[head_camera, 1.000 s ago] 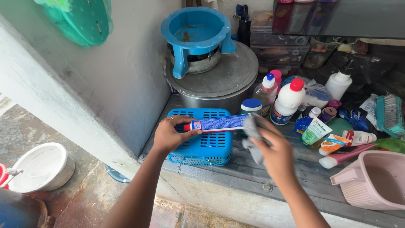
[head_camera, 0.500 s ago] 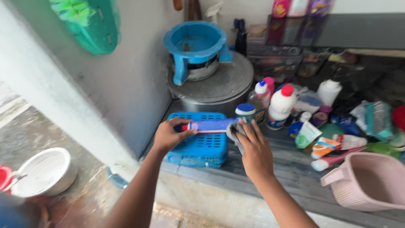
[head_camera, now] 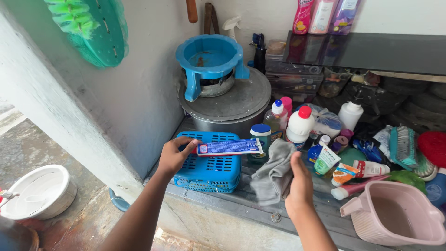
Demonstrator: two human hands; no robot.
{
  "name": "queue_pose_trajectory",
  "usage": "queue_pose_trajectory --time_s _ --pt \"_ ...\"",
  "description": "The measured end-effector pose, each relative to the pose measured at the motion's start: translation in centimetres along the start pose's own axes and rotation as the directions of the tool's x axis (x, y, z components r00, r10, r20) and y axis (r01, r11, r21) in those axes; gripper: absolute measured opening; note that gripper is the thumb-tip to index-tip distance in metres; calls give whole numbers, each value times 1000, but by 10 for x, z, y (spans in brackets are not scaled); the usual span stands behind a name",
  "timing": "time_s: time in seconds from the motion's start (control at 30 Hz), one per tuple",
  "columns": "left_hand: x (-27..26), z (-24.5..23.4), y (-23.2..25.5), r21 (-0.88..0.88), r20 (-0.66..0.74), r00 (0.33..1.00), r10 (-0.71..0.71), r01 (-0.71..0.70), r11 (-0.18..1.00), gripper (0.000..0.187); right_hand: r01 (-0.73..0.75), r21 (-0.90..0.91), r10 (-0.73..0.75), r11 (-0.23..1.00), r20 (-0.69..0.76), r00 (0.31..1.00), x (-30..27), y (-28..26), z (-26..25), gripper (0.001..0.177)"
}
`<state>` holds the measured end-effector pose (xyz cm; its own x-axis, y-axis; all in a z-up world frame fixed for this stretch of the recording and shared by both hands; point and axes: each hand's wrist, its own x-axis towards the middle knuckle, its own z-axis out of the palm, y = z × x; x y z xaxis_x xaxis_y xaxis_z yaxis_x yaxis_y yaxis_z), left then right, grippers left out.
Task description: The person organizes bathroom items on a cluttered shelf. They place toothbrushes into a wall-mounted holder and wipe a tube of toothpaste with a cloth before setting it down.
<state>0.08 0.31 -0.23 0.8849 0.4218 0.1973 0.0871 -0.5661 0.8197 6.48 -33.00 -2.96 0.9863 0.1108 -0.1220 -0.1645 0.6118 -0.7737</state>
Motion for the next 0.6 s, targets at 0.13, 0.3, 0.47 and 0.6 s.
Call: queue_pose_trajectory --time_s 0.13,0.3,0.47,0.6 --pt "-4 -1 3 102 -8 970 241 -239 966 42 -99 258 82 961 74 994 -22 -11 9 62" --pt "-4 -1 8 313 42 919 391 -384 869 45 69 30 -71 997 77 994 -11 -21 16 48" --pt "-1 -1 4 299 75 940 332 -339 892 44 657 -599 -485 458 450 750 11 12 55 41" --pt "1 -3 1 161 67 949 309 -316 935 42 686 -702 -57 -193 706 706 -12 43 91 53"
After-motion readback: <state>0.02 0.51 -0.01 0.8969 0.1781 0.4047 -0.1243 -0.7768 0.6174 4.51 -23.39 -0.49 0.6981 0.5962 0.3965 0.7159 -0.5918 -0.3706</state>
